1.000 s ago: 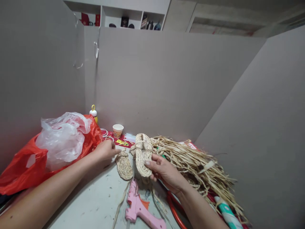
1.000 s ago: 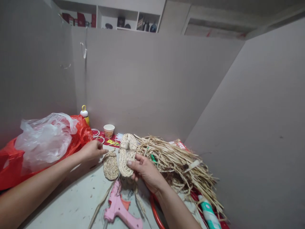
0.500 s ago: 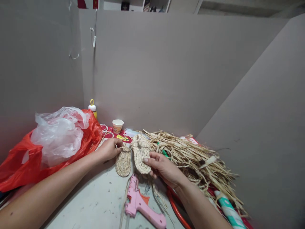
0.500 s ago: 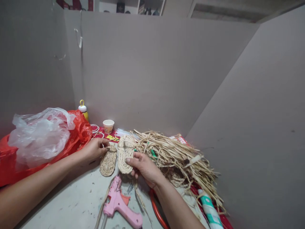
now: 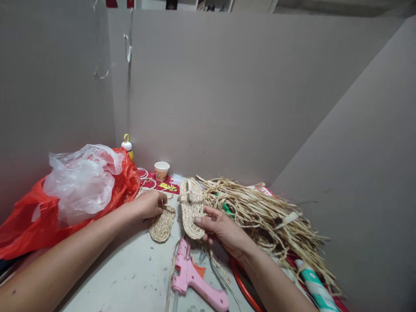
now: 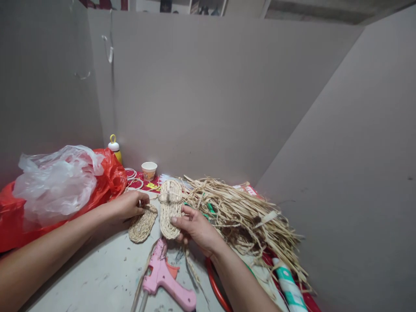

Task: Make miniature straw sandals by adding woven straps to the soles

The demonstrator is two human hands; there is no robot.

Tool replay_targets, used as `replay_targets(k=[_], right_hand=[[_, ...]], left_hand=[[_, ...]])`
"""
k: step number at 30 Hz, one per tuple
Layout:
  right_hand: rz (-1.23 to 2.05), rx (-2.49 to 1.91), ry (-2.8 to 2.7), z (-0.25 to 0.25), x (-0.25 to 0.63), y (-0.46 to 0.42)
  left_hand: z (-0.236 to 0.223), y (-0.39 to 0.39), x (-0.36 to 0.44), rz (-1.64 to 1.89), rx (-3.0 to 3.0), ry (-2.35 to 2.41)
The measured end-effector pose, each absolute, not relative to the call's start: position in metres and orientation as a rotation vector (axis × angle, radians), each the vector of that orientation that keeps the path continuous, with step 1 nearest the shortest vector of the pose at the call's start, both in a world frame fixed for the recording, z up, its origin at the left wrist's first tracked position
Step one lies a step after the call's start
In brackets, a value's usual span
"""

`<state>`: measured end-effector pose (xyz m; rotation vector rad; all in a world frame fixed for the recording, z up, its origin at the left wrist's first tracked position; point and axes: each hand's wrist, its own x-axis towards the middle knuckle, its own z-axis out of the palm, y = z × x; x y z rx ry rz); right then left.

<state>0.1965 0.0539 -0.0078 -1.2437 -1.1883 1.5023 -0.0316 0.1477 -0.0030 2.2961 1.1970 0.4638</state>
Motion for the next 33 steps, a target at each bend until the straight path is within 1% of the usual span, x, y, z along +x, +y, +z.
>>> replay_targets(k=[5, 13, 24, 33], right_hand=[[1.393, -1.199, -1.251, -0.007, 0.192, 0.051], [1.305, -1.167, -1.262, -0.010, 0.188, 0.052], [1.391, -1.126, -1.266, -0.005, 0.190, 0.050], [1.365, -1.120, -1.298, -0.006, 0.195, 0.052]], left_hand=[[-0.005, 0.150, -0.032, 0.441, 2.300, 1.190], [-0.006, 0.153, -0.034, 0.431, 2.314, 1.207], [-0.009, 0.162, -0.040, 0.256, 2.327, 1.183], [-0.002, 0.166, -0.046, 0.185, 2.315, 1.201]])
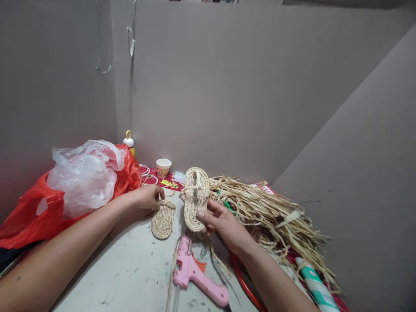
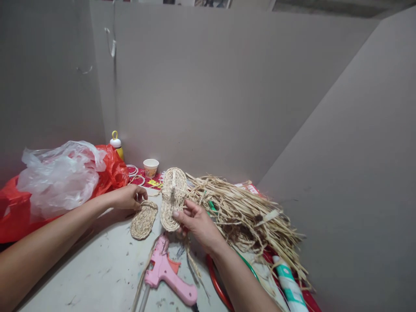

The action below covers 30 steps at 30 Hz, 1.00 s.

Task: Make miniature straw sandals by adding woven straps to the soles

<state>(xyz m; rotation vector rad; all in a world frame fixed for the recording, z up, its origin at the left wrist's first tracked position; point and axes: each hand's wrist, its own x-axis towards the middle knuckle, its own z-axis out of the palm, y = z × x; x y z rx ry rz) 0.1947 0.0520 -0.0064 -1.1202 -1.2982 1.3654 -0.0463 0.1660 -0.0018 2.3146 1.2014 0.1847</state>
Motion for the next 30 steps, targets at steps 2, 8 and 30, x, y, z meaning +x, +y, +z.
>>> replay_targets(k=[2, 8, 30], right_hand=[[1.361, -1.127, -1.283, -0.007, 0.195, 0.052], [1.361, -1.174, -1.245, -0.010, 0.196, 0.053], [1.312, -1.355, -1.211, -0.013, 0.199, 0.058]], left_hand=[[-0.001, 0.169, -0.049, 0.186, 2.320, 1.204], [0.000, 0.170, -0.051, 0.172, 2.328, 1.198], [-0.003, 0.153, -0.039, 0.142, 2.391, 1.111]])
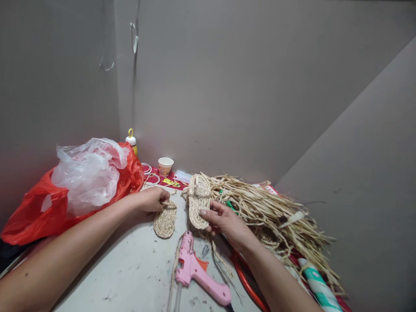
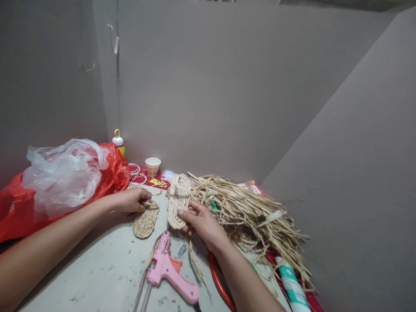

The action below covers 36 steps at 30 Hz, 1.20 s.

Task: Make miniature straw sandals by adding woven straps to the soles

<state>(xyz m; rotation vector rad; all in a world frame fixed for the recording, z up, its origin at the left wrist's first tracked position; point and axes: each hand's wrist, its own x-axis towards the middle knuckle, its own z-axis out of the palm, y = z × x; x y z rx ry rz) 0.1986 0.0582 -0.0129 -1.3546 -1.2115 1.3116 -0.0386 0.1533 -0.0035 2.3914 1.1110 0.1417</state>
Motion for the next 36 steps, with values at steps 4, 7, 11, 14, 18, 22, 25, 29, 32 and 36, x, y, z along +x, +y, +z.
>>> replay_targets(k=[4, 7, 11, 14, 18, 22, 25, 29, 32, 36], right_hand=[[1.276, -1.386, -1.247, -0.011, 0.199, 0.058], [1.232, -1.424, -1.279, -0.012, 0.199, 0.058], [1.067, -1.545, -1.336, -0.015, 0.205, 0.062], [0.801, -1.656, -1.357, -0.011, 0.216, 0.063], [0.439, -1.653, -1.391, 0.005, 0.214, 0.054], [0.526, -1.362, -1.488, 0.014, 0.187, 0.039], [0.654, -1.256, -1.418, 0.012, 0.172, 0.033], [0.787, -1.178, -1.279, 0.011, 0.171, 0.032], [0.884, -1.096, -1.172, 0.015, 0.172, 0.032], [0.918, -1.050, -1.139, 0.017, 0.168, 0.030]], left_hand=[[-0.004, 0.153, -0.039, 0.158, 2.396, 1.121], [-0.003, 0.153, -0.039, 0.217, 2.403, 1.113], [0.005, 0.154, -0.039, 0.415, 2.449, 1.085], [0.015, 0.153, -0.037, 0.590, 2.492, 1.061], [0.026, 0.144, -0.033, 0.777, 2.526, 1.027], [0.034, 0.124, -0.023, 0.919, 2.563, 0.944], [0.038, 0.105, -0.015, 0.987, 2.602, 0.837], [0.044, 0.088, -0.009, 1.170, 2.455, 0.745], [0.043, 0.086, -0.006, 1.304, 2.135, 0.796], [0.030, 0.088, 0.003, 1.117, 1.746, 0.675]])
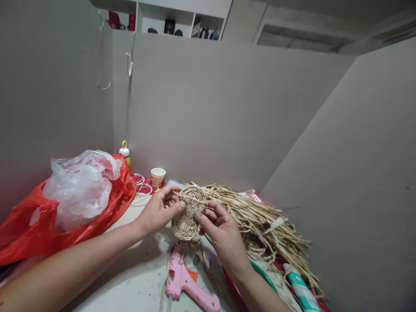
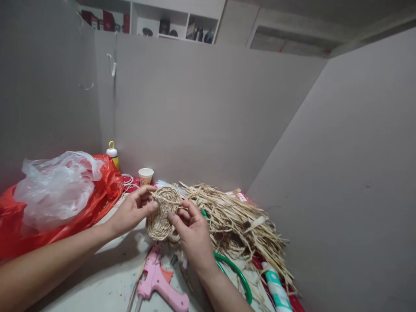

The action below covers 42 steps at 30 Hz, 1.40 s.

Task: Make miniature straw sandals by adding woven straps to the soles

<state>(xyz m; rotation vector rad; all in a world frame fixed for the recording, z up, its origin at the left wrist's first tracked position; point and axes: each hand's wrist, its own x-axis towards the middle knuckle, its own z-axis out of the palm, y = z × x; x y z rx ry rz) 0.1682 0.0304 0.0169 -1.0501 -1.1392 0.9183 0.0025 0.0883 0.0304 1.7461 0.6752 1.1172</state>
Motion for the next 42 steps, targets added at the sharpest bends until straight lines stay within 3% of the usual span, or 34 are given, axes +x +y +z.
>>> replay_targets(k=[17, 26, 42], right_hand=[[0.549, -1.099, -1.097, 0.012, 0.165, 0.025], [0.845, -0.977, -0.917, 0.015, 0.161, 0.025], [0.881, -0.987, -0.744, 0.012, 0.162, 0.030]], left_hand=[[0.021, 0.065, 0.016, 1.175, 1.545, 0.613], [0.023, 0.066, 0.016, 1.167, 1.415, 0.550], [0.017, 0.073, 0.014, 1.477, 1.594, 0.756]])
